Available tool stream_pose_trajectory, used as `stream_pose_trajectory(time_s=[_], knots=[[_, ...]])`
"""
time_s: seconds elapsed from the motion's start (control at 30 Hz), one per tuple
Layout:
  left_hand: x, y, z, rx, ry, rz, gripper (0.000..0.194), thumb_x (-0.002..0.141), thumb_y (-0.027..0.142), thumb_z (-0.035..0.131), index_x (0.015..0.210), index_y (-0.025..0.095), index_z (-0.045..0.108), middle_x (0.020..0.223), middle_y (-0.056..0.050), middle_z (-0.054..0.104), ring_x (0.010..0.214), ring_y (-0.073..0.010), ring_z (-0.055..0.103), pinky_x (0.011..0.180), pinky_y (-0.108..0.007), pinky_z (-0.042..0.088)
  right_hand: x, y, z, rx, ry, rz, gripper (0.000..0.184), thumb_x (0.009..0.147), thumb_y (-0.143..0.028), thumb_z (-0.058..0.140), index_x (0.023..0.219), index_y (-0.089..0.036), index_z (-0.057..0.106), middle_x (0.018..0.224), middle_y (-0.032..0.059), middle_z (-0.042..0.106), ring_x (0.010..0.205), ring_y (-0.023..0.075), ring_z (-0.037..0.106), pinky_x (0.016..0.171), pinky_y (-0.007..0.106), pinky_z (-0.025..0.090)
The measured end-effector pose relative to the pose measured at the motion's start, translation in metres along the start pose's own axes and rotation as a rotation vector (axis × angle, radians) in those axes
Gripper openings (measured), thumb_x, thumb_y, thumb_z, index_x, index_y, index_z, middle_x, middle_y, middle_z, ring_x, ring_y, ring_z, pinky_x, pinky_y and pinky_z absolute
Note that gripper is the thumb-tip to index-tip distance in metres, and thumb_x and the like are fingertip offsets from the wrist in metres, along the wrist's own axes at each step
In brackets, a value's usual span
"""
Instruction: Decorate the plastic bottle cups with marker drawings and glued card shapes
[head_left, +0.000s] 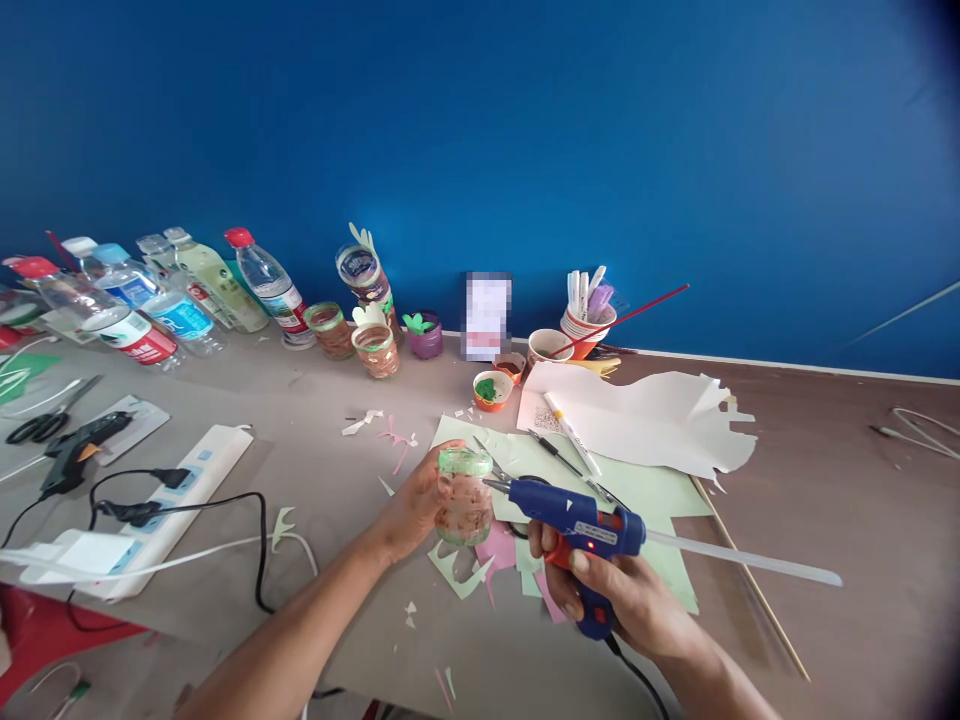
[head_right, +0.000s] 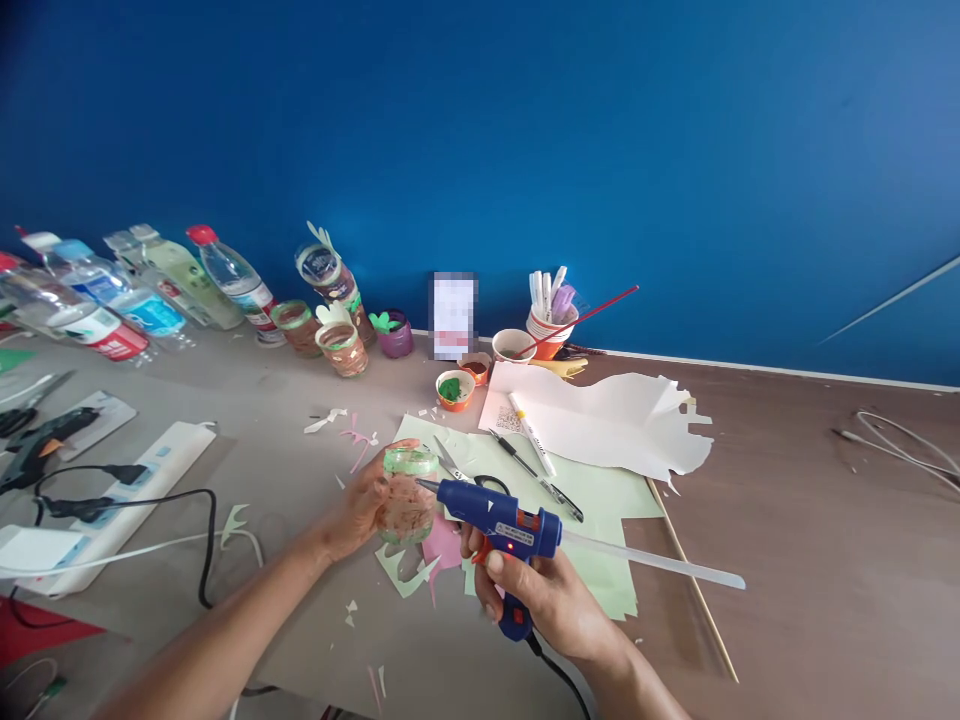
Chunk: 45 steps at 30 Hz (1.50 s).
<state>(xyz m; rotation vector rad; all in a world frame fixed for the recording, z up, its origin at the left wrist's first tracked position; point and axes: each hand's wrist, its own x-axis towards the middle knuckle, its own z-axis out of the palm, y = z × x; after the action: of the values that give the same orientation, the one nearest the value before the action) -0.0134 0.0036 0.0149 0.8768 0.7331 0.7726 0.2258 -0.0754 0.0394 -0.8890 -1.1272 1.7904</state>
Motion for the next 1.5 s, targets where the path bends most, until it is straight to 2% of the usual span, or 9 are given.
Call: stream_pose_trajectory(time_s=[0.2, 0.37, 0.47, 0.63, 0.83, 1.0, 1.23, 1.5], knots=[[0.001, -0.004, -0.003, 0.088, -0.008, 0.037, 0.074, 0.070, 0.064, 0.074, 0.130, 0.025, 0.055, 0.113, -0.010, 0.069, 0.103, -0.0263, 0.065, 0.085, -0.036, 0.052, 0.000, 0.000, -0.002, -0.106, 0.059, -0.003, 0.039, 0.091, -0.055, 0.055, 0.097, -0.017, 0.059, 0.089, 0.0051, 0.057, 0.056, 0.0099, 0.050, 0.058, 0.029, 0.046], [0.001, -0.005, -0.003, 0.142, -0.022, 0.047, 0.076, 0.073, 0.065, 0.071, 0.134, 0.024, 0.051, 0.124, -0.013, 0.065, 0.114, -0.0295, 0.060, 0.095, -0.039, 0.048, -0.001, 0.003, -0.001, -0.159, 0.110, -0.061, 0.036, 0.093, -0.053, 0.054, 0.088, -0.018, 0.058, 0.075, 0.0016, 0.053, 0.058, 0.0117, 0.048, 0.059, 0.030, 0.044], [0.001, -0.004, -0.002, 0.139, -0.003, 0.025, 0.079, 0.069, 0.066, 0.073, 0.133, 0.025, 0.051, 0.119, -0.011, 0.066, 0.110, -0.0281, 0.062, 0.092, -0.039, 0.048, -0.001, 0.000, 0.001, -0.227, 0.084, -0.043, 0.039, 0.094, -0.053, 0.052, 0.076, -0.018, 0.055, 0.065, -0.0004, 0.048, 0.059, 0.0124, 0.047, 0.059, 0.028, 0.042], [0.002, -0.004, -0.001, 0.153, 0.022, 0.028, 0.082, 0.065, 0.066, 0.076, 0.131, 0.025, 0.052, 0.108, -0.008, 0.069, 0.099, -0.0244, 0.064, 0.087, -0.036, 0.049, -0.002, -0.004, 0.006, -0.296, 0.106, 0.033, 0.041, 0.091, -0.058, 0.053, 0.078, -0.019, 0.052, 0.066, -0.0017, 0.045, 0.056, 0.0115, 0.046, 0.053, 0.026, 0.043], [0.001, 0.002, 0.006, 0.134, 0.017, 0.025, 0.079, 0.064, 0.064, 0.078, 0.128, 0.025, 0.054, 0.111, -0.009, 0.069, 0.103, -0.0268, 0.064, 0.089, -0.038, 0.051, -0.003, -0.002, 0.006, -0.393, 0.126, 0.062, 0.042, 0.091, -0.060, 0.050, 0.076, -0.020, 0.050, 0.067, -0.0015, 0.045, 0.059, 0.0122, 0.045, 0.055, 0.026, 0.044], [0.000, 0.003, 0.006, 0.123, 0.032, 0.017, 0.078, 0.061, 0.063, 0.080, 0.126, 0.026, 0.056, 0.110, -0.008, 0.070, 0.102, -0.0266, 0.065, 0.088, -0.037, 0.050, -0.003, -0.003, 0.007, -0.475, 0.137, 0.115, 0.042, 0.089, -0.060, 0.052, 0.078, -0.020, 0.051, 0.064, -0.0027, 0.045, 0.056, 0.0117, 0.044, 0.054, 0.025, 0.039], [0.001, 0.000, 0.005, 0.105, 0.001, 0.013, 0.078, 0.063, 0.062, 0.079, 0.128, 0.025, 0.053, 0.114, -0.011, 0.069, 0.102, -0.0284, 0.066, 0.086, -0.039, 0.053, -0.002, -0.007, 0.008, -0.521, 0.143, 0.096, 0.041, 0.088, -0.059, 0.055, 0.075, -0.020, 0.051, 0.061, -0.0035, 0.043, 0.055, 0.0111, 0.039, 0.052, 0.024, 0.034], [0.000, 0.001, 0.005, 0.143, 0.004, 0.010, 0.081, 0.065, 0.062, 0.078, 0.132, 0.025, 0.052, 0.114, -0.011, 0.069, 0.103, -0.0297, 0.066, 0.088, -0.041, 0.052, -0.002, -0.009, 0.009, -0.545, 0.157, 0.089, 0.043, 0.087, -0.060, 0.055, 0.072, -0.020, 0.053, 0.060, -0.0033, 0.044, 0.053, 0.0109, 0.038, 0.051, 0.025, 0.036]])
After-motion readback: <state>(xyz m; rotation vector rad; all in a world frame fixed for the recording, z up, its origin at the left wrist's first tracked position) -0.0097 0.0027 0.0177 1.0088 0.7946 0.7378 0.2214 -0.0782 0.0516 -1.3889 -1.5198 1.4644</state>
